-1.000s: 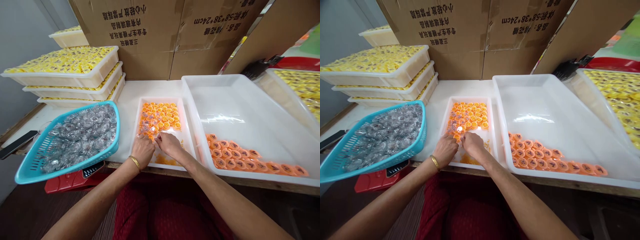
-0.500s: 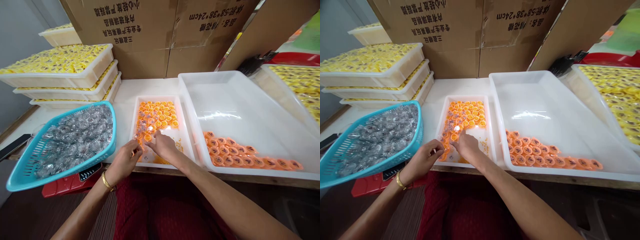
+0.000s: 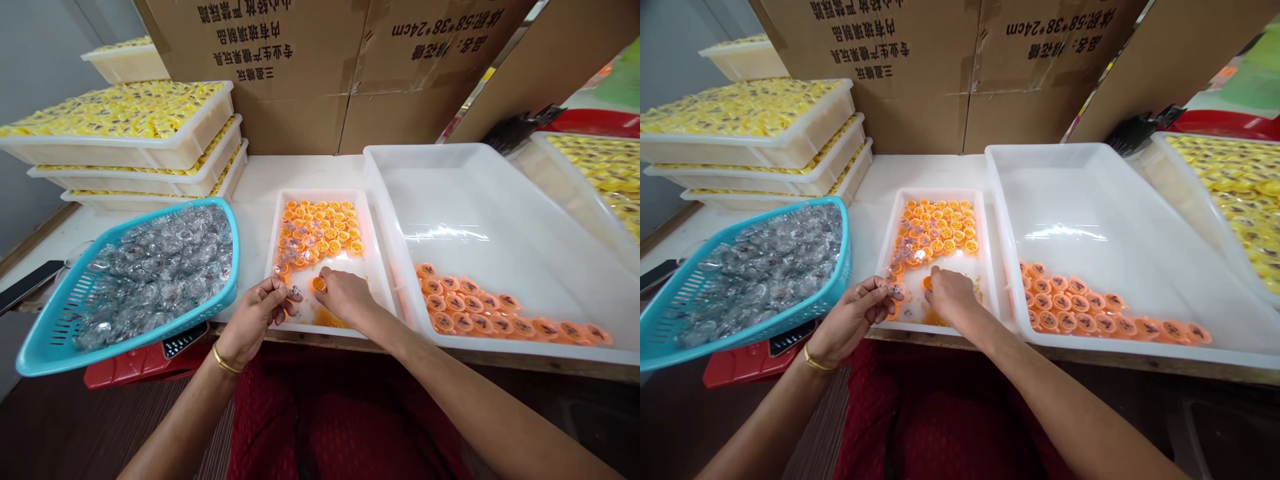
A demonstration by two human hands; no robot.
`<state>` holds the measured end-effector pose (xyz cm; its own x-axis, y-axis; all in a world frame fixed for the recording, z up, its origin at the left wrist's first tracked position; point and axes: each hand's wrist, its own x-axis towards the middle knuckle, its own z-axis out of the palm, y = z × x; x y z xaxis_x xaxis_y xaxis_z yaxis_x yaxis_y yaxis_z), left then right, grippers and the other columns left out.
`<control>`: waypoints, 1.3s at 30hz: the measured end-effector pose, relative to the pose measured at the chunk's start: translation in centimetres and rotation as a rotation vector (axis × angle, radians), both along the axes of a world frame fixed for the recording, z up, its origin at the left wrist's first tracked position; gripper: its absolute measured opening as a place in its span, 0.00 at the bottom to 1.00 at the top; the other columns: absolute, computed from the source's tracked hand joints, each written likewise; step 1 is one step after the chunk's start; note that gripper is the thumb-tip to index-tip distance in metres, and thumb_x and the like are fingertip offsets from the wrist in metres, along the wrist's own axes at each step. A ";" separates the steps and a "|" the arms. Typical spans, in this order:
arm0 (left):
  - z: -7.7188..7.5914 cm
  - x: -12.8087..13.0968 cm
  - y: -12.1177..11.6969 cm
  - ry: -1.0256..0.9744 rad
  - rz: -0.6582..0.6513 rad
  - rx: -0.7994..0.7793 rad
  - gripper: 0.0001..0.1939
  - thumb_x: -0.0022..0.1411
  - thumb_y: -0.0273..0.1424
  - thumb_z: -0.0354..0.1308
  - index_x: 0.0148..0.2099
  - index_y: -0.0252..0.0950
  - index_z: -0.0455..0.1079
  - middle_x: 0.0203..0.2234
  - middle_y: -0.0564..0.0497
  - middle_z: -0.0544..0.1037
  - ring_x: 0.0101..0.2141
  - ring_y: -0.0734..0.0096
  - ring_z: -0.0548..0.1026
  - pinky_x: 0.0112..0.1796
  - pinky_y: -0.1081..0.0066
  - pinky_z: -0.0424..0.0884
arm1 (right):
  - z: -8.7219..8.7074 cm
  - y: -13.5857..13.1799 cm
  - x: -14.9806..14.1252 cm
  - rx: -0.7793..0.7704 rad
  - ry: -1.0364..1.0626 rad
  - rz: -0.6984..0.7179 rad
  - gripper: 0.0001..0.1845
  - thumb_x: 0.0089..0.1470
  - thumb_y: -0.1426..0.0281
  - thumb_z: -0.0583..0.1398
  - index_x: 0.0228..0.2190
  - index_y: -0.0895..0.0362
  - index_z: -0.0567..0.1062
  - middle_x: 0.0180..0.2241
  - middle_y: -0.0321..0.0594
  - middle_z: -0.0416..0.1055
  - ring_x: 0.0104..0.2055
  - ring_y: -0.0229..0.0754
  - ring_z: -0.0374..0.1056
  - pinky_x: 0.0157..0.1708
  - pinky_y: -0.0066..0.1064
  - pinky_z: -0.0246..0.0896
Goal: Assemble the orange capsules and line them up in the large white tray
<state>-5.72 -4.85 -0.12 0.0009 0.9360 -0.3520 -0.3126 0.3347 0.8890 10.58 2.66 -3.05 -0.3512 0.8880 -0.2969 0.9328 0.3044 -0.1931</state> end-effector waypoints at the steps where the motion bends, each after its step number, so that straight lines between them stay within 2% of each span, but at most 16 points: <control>1: 0.1 0.3 0.1 -0.074 -0.005 -0.015 0.11 0.54 0.35 0.62 0.31 0.34 0.64 0.29 0.49 0.76 0.24 0.78 0.69 0.22 0.78 0.57 | 0.1 -0.2 0.7 -0.006 -0.012 0.005 0.15 0.54 0.64 0.55 0.41 0.58 0.70 0.36 0.47 0.74 0.38 0.49 0.71 0.31 0.32 0.56; 5: -0.1 1.5 0.7 -0.269 -0.037 -0.065 0.10 0.53 0.32 0.63 0.30 0.34 0.65 0.28 0.50 0.76 0.24 0.78 0.70 0.23 0.78 0.60 | 0.2 -0.8 2.9 -0.011 -0.005 0.018 0.13 0.53 0.66 0.55 0.40 0.57 0.70 0.39 0.46 0.73 0.39 0.49 0.71 0.30 0.32 0.54; 11: -1.4 3.4 2.0 -0.339 0.016 -0.094 0.07 0.53 0.28 0.63 0.31 0.31 0.68 0.29 0.50 0.75 0.27 0.79 0.71 0.24 0.79 0.63 | 0.7 -1.3 4.3 0.044 0.150 -0.020 0.12 0.48 0.70 0.57 0.37 0.59 0.69 0.37 0.45 0.73 0.35 0.45 0.70 0.30 0.30 0.54; 14: -1.8 4.4 2.4 -0.363 0.048 -0.137 0.05 0.53 0.26 0.62 0.31 0.31 0.69 0.28 0.51 0.74 0.26 0.79 0.71 0.24 0.79 0.63 | 1.1 -1.5 4.5 0.011 0.279 -0.059 0.10 0.46 0.72 0.58 0.35 0.58 0.69 0.32 0.42 0.73 0.31 0.42 0.69 0.28 0.28 0.53; 18: -1.8 5.3 2.7 -0.453 0.028 -0.190 0.03 0.54 0.24 0.59 0.30 0.31 0.67 0.27 0.50 0.73 0.25 0.79 0.70 0.23 0.80 0.63 | 1.6 -1.7 4.9 -0.054 0.478 -0.116 0.06 0.47 0.72 0.59 0.31 0.56 0.68 0.28 0.37 0.73 0.28 0.37 0.67 0.27 0.26 0.54; 22: -1.8 5.7 2.9 -0.551 0.024 -0.219 0.04 0.55 0.23 0.57 0.28 0.31 0.66 0.26 0.51 0.69 0.24 0.81 0.67 0.21 0.81 0.61 | 1.4 -1.8 5.6 -0.146 0.725 -0.153 0.06 0.49 0.68 0.59 0.31 0.56 0.69 0.30 0.36 0.73 0.29 0.35 0.68 0.29 0.26 0.58; 26: -1.9 5.7 3.1 -0.602 0.026 -0.231 0.05 0.56 0.23 0.56 0.28 0.31 0.66 0.26 0.52 0.67 0.24 0.82 0.65 0.21 0.81 0.61 | 0.2 -2.0 6.0 -0.220 0.947 -0.223 0.09 0.49 0.66 0.60 0.34 0.56 0.69 0.33 0.35 0.72 0.31 0.35 0.69 0.32 0.27 0.64; 32: -2.0 6.3 3.2 -0.465 0.058 -0.201 0.05 0.55 0.27 0.57 0.28 0.32 0.66 0.26 0.52 0.67 0.24 0.81 0.64 0.22 0.79 0.61 | -1.7 -2.3 5.7 -0.319 1.222 -0.285 0.13 0.49 0.66 0.61 0.38 0.56 0.70 0.37 0.36 0.71 0.31 0.34 0.71 0.35 0.31 0.70; 35: -1.9 7.1 3.1 -0.369 0.080 -0.129 0.08 0.52 0.28 0.61 0.28 0.33 0.63 0.24 0.55 0.66 0.21 0.83 0.61 0.19 0.80 0.56 | -1.9 -2.3 5.6 -0.354 1.297 -0.315 0.14 0.49 0.65 0.61 0.39 0.56 0.69 0.38 0.37 0.71 0.32 0.36 0.72 0.37 0.33 0.72; 39: -2.0 8.3 3.1 -0.203 0.101 -0.069 0.12 0.49 0.31 0.64 0.27 0.33 0.62 0.20 0.58 0.64 0.18 0.86 0.57 0.17 0.81 0.49 | -1.8 -2.3 5.5 -0.399 1.389 -0.360 0.14 0.49 0.66 0.61 0.38 0.56 0.69 0.35 0.36 0.72 0.32 0.37 0.73 0.38 0.35 0.72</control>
